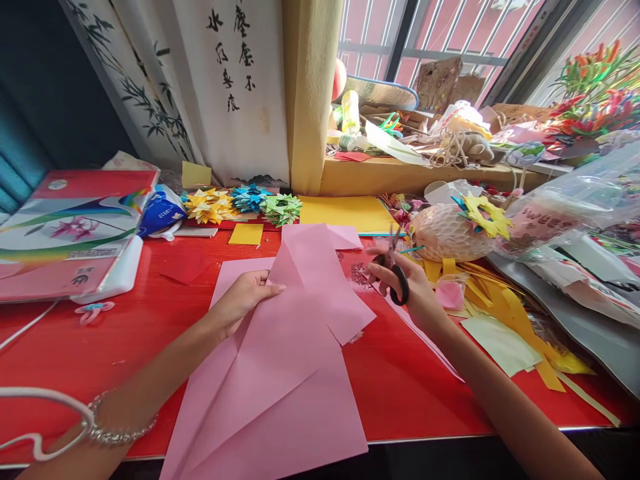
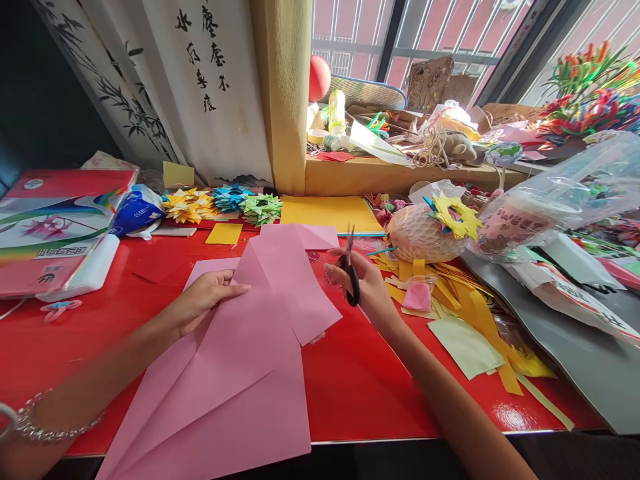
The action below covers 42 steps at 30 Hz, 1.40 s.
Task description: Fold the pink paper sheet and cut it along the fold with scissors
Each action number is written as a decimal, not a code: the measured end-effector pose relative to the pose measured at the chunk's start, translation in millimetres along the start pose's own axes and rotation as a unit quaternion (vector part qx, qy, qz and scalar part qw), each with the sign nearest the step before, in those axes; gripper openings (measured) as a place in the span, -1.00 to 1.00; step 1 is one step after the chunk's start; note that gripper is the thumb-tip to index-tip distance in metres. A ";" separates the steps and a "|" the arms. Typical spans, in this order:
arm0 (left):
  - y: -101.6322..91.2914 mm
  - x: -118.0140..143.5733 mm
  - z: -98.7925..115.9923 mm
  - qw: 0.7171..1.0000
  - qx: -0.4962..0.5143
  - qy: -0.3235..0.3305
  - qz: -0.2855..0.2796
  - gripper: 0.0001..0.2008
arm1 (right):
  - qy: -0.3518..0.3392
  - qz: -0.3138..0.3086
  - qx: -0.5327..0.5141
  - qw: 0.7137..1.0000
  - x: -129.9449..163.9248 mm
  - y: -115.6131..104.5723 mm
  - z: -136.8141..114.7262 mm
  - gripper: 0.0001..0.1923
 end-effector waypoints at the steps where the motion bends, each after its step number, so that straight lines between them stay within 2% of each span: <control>1: 0.3 0.2 1.6 1.000 0.000 0.008 0.000 -0.62 | 0.027 -0.046 0.000 0.999 3.6 8.3 1.4 -0.60; 4: 3.4 2.2 6.3 1.000 0.009 0.023 -0.010 -0.61 | 0.101 -0.191 0.008 0.976 20.5 35.7 8.2 -0.57; 7: 6.1 4.8 8.8 0.999 0.029 0.019 -0.018 -0.60 | 0.128 -0.287 0.021 0.949 35.8 54.2 15.7 -0.55; 12: 11.1 9.9 10.3 0.998 0.049 0.002 -0.027 -0.60 | 0.135 -0.351 0.033 0.926 48.4 63.7 22.0 -0.54; 17: 15.3 13.7 12.9 0.998 0.055 0.004 -0.035 -0.59 | 0.154 -0.400 0.026 0.903 59.7 67.9 15.4 -0.54; 20: 18.8 16.5 14.4 0.997 0.059 0.011 -0.039 -0.61 | 0.160 -0.398 0.037 0.902 63.0 69.9 14.4 -0.53; 25: 32.5 26.7 12.6 0.995 0.076 0.006 -0.068 -0.63 | 0.142 -0.337 0.037 0.930 60.4 73.0 11.9 -0.56; 29: 36.3 31.6 10.3 0.996 0.067 0.003 -0.065 -0.64 | 0.150 -0.302 0.044 0.940 60.0 72.0 12.7 -0.59; 36: 36.4 31.4 10.7 0.995 0.069 0.000 -0.073 -0.64 | 0.129 -0.292 0.058 0.946 59.3 72.1 15.4 -0.57; 42: 37.5 30.8 10.4 0.994 0.081 0.001 -0.076 -0.65 | 0.148 -0.278 0.059 0.947 59.5 71.9 20.4 -0.58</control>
Point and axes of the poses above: each hand's wrist, its own x-axis away from the middle knuckle, its own y-axis out of the palm, z = x × y, the point moved 8 cm from there along -x, towards the middle knuckle, and after that the axes turned 9 degrees about z, right-handed, at the moved point
